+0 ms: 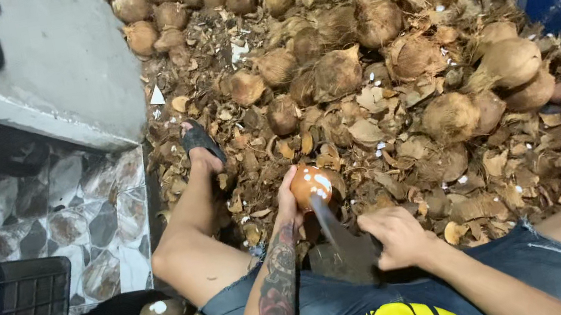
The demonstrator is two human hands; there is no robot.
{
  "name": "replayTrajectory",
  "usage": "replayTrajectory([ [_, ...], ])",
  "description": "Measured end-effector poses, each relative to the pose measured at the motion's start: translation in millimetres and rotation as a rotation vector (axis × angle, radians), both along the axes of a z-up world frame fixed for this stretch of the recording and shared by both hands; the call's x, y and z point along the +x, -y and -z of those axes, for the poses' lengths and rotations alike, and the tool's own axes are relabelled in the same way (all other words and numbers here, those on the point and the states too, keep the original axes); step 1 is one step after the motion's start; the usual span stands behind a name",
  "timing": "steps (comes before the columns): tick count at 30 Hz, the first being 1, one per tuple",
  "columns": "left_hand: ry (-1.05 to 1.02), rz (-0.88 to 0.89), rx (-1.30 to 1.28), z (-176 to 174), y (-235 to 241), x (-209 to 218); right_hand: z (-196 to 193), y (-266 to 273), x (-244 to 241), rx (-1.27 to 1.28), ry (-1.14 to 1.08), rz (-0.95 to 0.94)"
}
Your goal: The person sits on the floor and uses a curved knife to peel the husk off several coconuts. They rotate each coconut to remove the outer layer, occasionally dipping the knife into a blue bucket of water. Peeled coconuts are placed into a black basin nearby.
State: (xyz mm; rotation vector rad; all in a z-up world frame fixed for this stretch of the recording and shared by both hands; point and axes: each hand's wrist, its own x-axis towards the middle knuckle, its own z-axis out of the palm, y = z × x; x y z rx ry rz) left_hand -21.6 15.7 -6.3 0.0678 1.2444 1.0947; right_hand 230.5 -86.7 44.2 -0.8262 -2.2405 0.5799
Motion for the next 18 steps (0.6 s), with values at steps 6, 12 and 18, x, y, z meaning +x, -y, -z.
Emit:
replayTrajectory([
  [6, -0.163, -0.075, -0.242, -11, 10, 3, 14, -10, 6, -1.057, 0.584, 0.301],
  [12, -0.176, -0.056, -0.203, -8, -3, 11, -6, -2, 8, -0.259, 0.44, 0.056],
  [18, 0.154, 0.082, 0.11, -27, 12, 2, 15, -25, 16, -1.067, 0.472, 0.435],
])
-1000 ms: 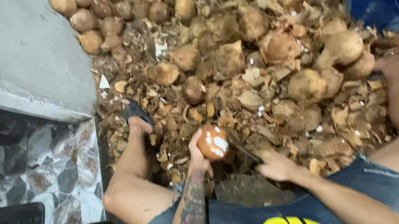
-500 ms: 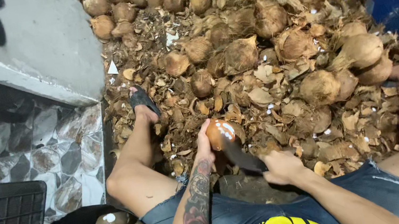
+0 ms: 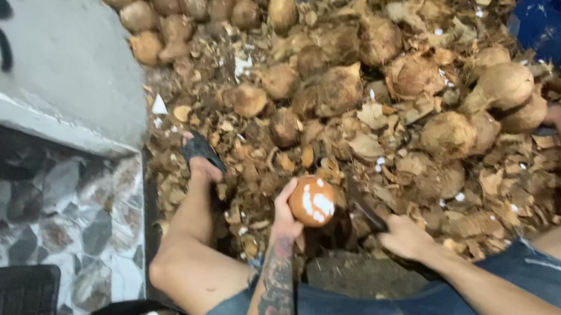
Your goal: The person sits on the floor and uses a curved knife to peel the husk off several coconuts. They rotate each coconut to remove the outer layer, occasionally dipping the knife into a blue bucket of water. Peeled coconuts are placed into a black basin nearby.
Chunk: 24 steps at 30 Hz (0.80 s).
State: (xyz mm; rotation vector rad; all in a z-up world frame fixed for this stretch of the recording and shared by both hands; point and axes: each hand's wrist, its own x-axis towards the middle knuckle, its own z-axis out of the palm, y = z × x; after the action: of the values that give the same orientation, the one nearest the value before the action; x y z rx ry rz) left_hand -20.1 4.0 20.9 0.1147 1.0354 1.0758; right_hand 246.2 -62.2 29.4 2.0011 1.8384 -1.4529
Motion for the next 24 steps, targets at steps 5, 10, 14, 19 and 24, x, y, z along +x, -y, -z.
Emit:
replayTrajectory([
  [5, 0.275, -0.134, -0.038, -8, 6, 9, -58, 18, -2, 0.26, -0.09, -0.07],
  [10, 0.15, -0.081, -0.236, 10, 24, 3, -67, 21, 0, 1.015, -0.413, -0.359],
  [14, 0.147, -0.083, -0.091, 5, 7, 3, -28, 4, -1, 0.521, -0.228, -0.433],
  [19, 0.555, 0.055, 0.354, -10, 3, -6, -31, 0, 10, -0.174, -0.125, 0.033],
  [24, 0.142, -0.064, -0.125, 12, 12, -20, -65, 14, 3, 0.59, -0.485, -0.239],
])
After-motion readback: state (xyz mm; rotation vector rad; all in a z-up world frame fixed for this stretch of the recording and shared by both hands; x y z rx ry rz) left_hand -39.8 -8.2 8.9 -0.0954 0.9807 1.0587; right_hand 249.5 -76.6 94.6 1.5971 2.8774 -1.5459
